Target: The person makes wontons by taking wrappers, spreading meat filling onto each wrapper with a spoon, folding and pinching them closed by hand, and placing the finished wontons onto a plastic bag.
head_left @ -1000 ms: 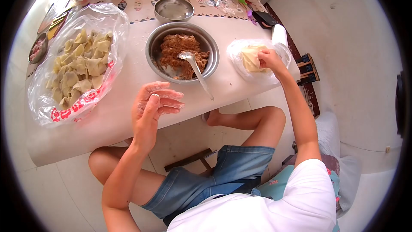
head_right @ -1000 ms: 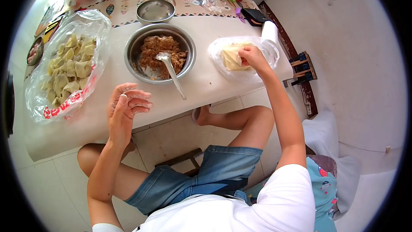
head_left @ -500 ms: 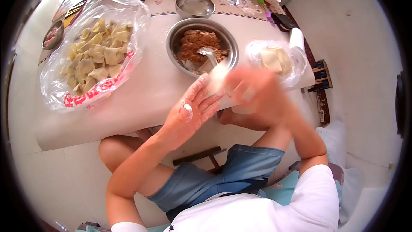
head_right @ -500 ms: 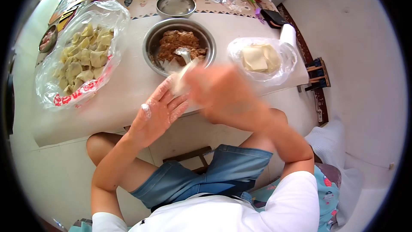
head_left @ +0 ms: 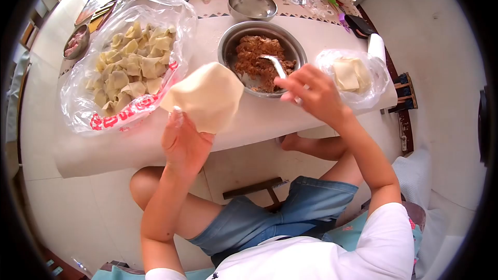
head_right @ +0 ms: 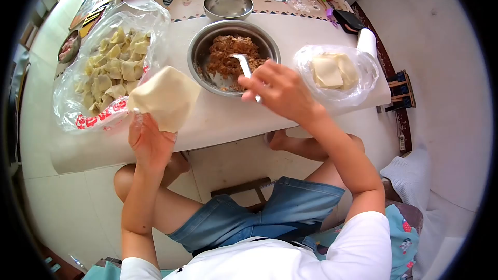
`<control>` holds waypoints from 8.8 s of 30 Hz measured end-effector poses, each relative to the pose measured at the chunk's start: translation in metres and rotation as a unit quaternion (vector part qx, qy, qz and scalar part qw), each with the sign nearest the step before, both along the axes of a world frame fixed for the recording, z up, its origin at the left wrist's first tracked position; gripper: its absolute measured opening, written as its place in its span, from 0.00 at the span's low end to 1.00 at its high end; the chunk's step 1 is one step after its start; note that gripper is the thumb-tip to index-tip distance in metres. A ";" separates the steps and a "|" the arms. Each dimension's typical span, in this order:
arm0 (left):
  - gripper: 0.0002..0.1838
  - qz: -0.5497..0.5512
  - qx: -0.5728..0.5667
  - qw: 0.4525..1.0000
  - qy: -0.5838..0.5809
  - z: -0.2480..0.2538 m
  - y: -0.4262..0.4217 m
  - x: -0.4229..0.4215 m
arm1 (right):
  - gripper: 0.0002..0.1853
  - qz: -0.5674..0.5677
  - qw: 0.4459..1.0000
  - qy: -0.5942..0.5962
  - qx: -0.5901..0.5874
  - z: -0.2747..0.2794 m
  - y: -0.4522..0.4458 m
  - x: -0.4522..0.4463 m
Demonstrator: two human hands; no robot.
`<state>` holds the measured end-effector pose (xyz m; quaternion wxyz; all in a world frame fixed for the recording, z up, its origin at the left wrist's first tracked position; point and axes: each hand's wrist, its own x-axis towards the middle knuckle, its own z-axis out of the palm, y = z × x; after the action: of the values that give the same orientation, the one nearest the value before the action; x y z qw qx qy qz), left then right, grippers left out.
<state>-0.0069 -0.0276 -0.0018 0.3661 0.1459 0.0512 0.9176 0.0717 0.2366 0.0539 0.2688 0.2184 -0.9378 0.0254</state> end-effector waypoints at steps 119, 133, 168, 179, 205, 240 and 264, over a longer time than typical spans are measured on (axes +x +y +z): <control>0.27 -0.105 -0.034 0.992 -0.054 0.015 0.028 0.022 | 0.05 -0.118 0.951 0.031 -0.284 0.001 -0.097 0.003; 0.18 -0.005 -0.219 0.976 -0.002 0.022 0.030 0.025 | 0.09 -0.062 0.992 0.080 -0.075 -0.016 -0.080 0.006; 0.16 0.065 -0.262 0.961 0.063 0.011 0.038 0.028 | 0.09 -0.093 0.797 -0.098 -0.589 -0.017 -0.096 -0.002; 0.09 0.073 -0.219 0.969 0.094 0.009 0.036 0.026 | 0.07 -0.024 0.769 -0.183 -0.612 -0.003 -0.099 0.007; 0.11 0.108 -0.380 0.894 0.209 0.026 0.029 0.015 | 0.12 0.062 0.982 0.011 -0.178 -0.014 -0.085 0.012; 0.20 0.225 -0.225 0.919 0.232 0.013 0.021 -0.003 | 0.14 0.095 0.975 -0.057 -0.195 0.050 -0.082 -0.045; 0.23 0.069 -0.249 0.927 0.273 0.013 0.028 0.011 | 0.07 0.162 0.967 0.133 -0.143 0.094 -0.115 -0.092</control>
<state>0.0039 0.0008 0.0117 0.2980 0.2913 0.3862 0.8229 -0.0200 0.1217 0.1475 0.4119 0.3275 -0.8325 0.1734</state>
